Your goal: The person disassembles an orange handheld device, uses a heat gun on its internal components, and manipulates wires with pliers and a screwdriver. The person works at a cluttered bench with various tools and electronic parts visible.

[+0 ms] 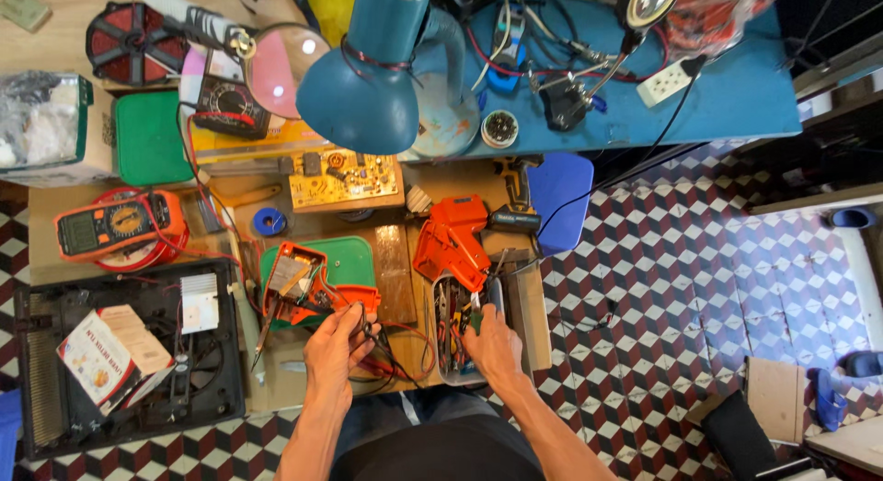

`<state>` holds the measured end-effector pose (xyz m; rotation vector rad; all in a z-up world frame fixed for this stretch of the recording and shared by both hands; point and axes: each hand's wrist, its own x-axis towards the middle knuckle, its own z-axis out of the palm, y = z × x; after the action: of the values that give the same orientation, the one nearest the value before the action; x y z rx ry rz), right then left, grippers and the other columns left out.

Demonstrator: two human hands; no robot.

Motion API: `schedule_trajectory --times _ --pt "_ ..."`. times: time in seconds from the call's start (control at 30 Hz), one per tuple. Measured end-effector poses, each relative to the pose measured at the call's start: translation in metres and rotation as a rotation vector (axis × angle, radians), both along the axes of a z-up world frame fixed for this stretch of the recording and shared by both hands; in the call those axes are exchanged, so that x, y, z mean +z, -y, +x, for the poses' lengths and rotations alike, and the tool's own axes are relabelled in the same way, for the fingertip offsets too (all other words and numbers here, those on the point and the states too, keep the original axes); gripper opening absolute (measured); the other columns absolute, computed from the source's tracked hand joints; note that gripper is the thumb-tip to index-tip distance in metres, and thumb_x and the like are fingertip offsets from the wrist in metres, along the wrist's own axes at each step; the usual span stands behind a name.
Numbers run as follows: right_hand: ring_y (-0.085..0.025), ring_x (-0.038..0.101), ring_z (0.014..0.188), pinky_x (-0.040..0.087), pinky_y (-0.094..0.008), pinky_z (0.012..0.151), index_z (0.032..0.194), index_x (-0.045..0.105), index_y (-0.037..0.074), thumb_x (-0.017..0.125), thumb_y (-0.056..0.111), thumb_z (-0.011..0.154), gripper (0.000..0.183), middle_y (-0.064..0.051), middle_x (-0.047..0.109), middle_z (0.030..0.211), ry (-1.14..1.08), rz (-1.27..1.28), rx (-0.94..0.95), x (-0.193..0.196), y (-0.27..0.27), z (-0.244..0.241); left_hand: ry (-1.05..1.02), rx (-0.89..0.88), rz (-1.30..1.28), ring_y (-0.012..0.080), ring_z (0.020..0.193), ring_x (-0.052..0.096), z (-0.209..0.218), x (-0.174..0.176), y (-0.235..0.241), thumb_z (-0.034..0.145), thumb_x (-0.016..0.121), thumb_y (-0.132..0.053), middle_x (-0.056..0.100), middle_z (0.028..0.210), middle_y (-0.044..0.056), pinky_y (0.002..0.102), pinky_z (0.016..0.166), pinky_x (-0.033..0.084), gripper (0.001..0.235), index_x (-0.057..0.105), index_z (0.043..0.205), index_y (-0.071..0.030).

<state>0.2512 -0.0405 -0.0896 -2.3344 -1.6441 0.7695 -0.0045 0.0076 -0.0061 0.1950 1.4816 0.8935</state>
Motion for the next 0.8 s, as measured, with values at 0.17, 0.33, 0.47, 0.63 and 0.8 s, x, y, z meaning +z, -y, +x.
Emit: schedule_trajectory --times 0.17,0.33,0.47,0.63,0.8 --pt "-0.042 0.066 0.096 0.052 -0.051 0.084 0.121 0.061 0.008 0.073 0.037 0.086 0.047 -0.019 0.068 0.107 -0.097 -0.166 0.117 0.046 -0.013 0.008 0.018 0.045 -0.006 0.0155 0.085 0.073 0.004 -0.008 0.004 0.094 0.069 -0.026 0.076 0.099 0.007 0.027 0.073 0.056 0.028 0.071 0.113 -0.005" --pt "-0.03 0.074 0.088 0.056 -0.041 0.081 0.113 0.072 0.009 0.067 0.041 0.091 0.039 -0.017 0.076 0.1 -0.252 -0.094 -0.184 0.079 -0.051 0.034 -0.003 0.06 -0.125 0.0166 0.087 0.072 0.009 -0.013 -0.002 0.095 0.069 -0.029 0.077 0.1 0.008 0.028 0.073 0.056 0.033 0.071 0.117 -0.004" --pt "-0.025 0.081 0.088 0.062 -0.038 0.079 0.102 0.076 0.0 0.064 0.039 0.1 0.041 -0.019 0.083 0.098 -0.409 0.003 -0.378 0.063 -0.081 0.079 -0.001 0.084 -0.118 0.0173 0.087 0.072 0.015 -0.017 -0.006 0.096 0.069 -0.027 0.076 0.1 0.009 0.028 0.072 0.056 0.034 0.069 0.119 -0.003" --pt "-0.022 0.072 0.1 0.056 -0.035 0.085 0.133 0.061 0.004 0.066 0.024 0.092 0.046 -0.018 0.073 0.116 -0.364 0.275 -0.3 0.028 -0.102 0.132 0.004 0.108 -0.069 0.0164 0.087 0.072 0.017 -0.019 -0.001 0.095 0.069 -0.027 0.076 0.099 0.008 0.027 0.072 0.055 0.034 0.069 0.118 -0.003" --pt "-0.021 0.071 0.097 0.058 -0.034 0.082 0.145 0.049 0.0 0.063 0.022 0.092 0.058 -0.015 0.066 0.131 -0.703 0.293 -0.54 0.033 -0.109 0.145 0.022 0.123 -0.046 0.0165 0.086 0.072 0.017 -0.025 0.0 0.095 0.07 -0.027 0.075 0.099 0.008 0.027 0.074 0.055 0.031 0.069 0.116 -0.004"
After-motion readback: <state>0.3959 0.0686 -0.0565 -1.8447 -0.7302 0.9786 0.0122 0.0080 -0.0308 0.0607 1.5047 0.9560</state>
